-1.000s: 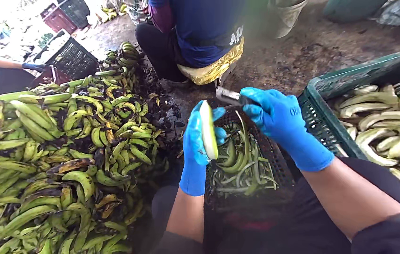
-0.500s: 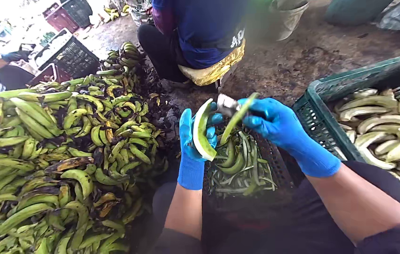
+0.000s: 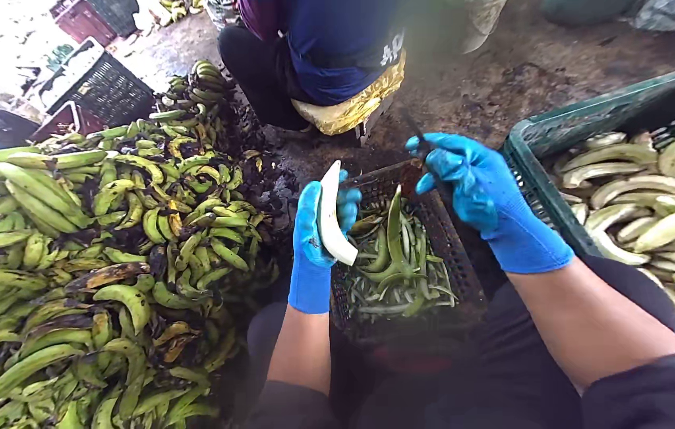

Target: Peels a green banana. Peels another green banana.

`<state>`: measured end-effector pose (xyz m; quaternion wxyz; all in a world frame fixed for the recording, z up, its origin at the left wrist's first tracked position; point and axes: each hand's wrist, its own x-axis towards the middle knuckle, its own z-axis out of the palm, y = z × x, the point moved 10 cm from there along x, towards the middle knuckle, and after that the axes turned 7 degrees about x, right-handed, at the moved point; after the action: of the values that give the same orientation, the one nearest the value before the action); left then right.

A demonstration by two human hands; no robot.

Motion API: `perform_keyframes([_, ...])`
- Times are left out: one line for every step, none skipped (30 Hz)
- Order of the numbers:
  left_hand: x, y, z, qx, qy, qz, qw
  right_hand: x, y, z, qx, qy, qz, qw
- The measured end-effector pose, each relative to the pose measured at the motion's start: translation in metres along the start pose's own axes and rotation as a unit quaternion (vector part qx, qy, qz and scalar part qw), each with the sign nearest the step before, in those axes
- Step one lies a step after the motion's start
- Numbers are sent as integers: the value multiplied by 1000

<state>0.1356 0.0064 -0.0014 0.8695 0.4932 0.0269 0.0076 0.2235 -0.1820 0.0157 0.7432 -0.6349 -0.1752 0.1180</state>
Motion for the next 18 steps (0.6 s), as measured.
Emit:
perform_keyframes([2, -7, 2, 15, -2, -19, 1000, -10, 3, 25, 67, -75, 20, 995])
perform_keyframes([3, -19, 8, 19, -15, -35, 999, -23, 11, 51, 114, -140, 48, 982])
perform_keyframes([6, -33, 14, 20, -19, -48, 999, -38, 20, 70, 132, -186, 73, 971])
perform_keyframes([7, -46, 13, 25, -6, -54, 998, -49, 22, 76, 82, -204, 70, 973])
perform_keyframes([12, -56, 7, 46, -24, -50, 997, -56, 16, 69, -34, -192, 33, 980])
perform_keyframes([20, -64, 2, 76, -51, -48, 995, -60, 5, 51, -175, -159, -23, 971])
perform_keyframes([30, -74, -6, 124, -57, -68, 988, -63, -8, 26, -308, -108, -75, 942])
perform_keyframes([38, -91, -22, 157, -25, -120, 980, -65, -20, -4, -410, -48, -103, 905])
perform_keyframes([41, -110, -40, 195, 20, -175, 965, -68, -32, -38, -480, 15, -100, 872])
perform_keyframes([40, -132, -60, 232, 59, -226, 944, -72, -41, -72, -522, 75, -73, 846])
perform_keyframes([35, -156, -79, 262, 87, -267, 923, -80, -52, -101, -541, 137, -51, 828])
perform_keyframes([28, -182, -97, 294, 104, -292, 904, -89, -63, -121, -543, 199, -53, 814])
perform_keyframes([22, -208, -113, 336, 112, -299, 886, -98, -76, -129, -525, 252, -81, 809])
perform_keyframes([18, -234, -121, 390, 107, -291, 867, -105, -86, -130, -495, 282, -126, 812])
perform_keyframes([14, -254, -121, 443, 95, -283, 845, -107, -89, -124, -459, 289, -167, 823])
perform_keyframes([10, -272, -119, 482, 85, -286, 824, -104, -84, -113, -416, 281, -195, 843])
perform_keyframes([4, -288, -117, 514, 70, -303, 799, -97, -70, -100, -380, 257, -195, 867])
perform_keyframes([-3, -302, -115, 553, 50, -322, 767, -89, -53, -86, -360, 228, -174, 888])
